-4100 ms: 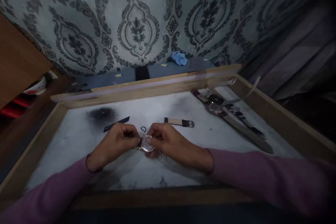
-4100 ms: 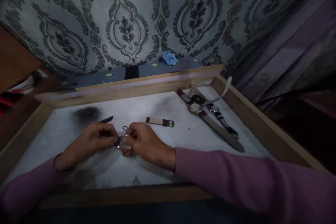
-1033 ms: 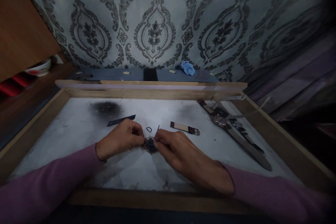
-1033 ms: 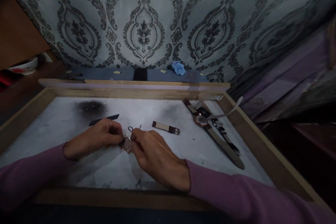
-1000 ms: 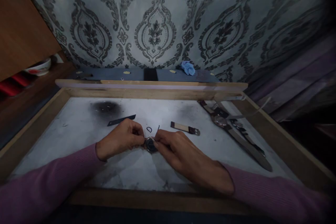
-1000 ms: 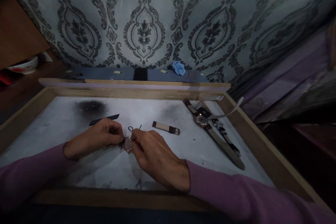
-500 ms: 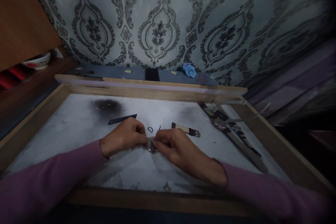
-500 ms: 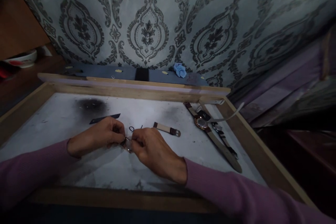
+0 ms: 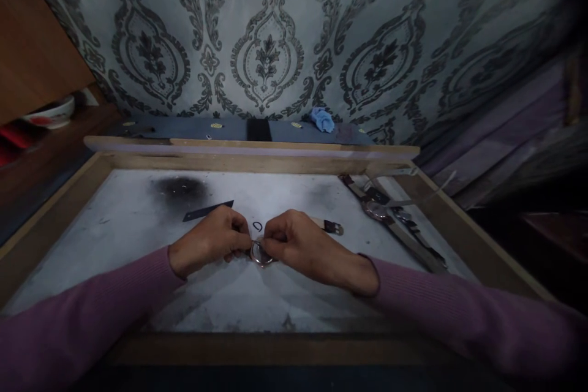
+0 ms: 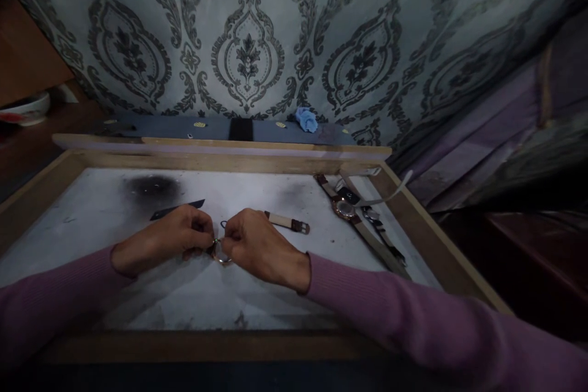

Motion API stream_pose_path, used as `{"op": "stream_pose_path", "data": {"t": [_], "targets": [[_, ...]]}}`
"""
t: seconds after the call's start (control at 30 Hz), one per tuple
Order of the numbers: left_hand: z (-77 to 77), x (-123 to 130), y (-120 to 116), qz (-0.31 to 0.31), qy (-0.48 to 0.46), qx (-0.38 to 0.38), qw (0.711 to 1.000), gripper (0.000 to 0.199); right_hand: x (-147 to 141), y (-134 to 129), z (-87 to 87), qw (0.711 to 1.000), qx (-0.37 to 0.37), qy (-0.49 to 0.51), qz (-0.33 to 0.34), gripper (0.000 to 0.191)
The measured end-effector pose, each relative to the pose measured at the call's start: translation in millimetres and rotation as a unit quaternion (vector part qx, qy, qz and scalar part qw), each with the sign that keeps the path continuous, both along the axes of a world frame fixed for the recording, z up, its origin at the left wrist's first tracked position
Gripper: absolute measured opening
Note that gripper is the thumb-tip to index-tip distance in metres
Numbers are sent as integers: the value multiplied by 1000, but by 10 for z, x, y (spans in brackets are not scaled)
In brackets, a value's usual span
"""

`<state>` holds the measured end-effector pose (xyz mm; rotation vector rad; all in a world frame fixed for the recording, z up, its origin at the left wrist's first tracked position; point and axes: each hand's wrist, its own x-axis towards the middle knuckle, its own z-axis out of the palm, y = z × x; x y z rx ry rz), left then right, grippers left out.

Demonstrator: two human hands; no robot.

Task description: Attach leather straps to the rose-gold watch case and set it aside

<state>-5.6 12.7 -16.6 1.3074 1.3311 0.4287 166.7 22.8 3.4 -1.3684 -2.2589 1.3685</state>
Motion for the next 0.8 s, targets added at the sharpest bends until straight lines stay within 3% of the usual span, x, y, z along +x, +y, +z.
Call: {"op": "stream_pose_path", "data": {"t": [0.8], "targets": [[30,11,-8,2,17,-7,1000,7,-7,98,64,999,-19,-2,36,17]]}}
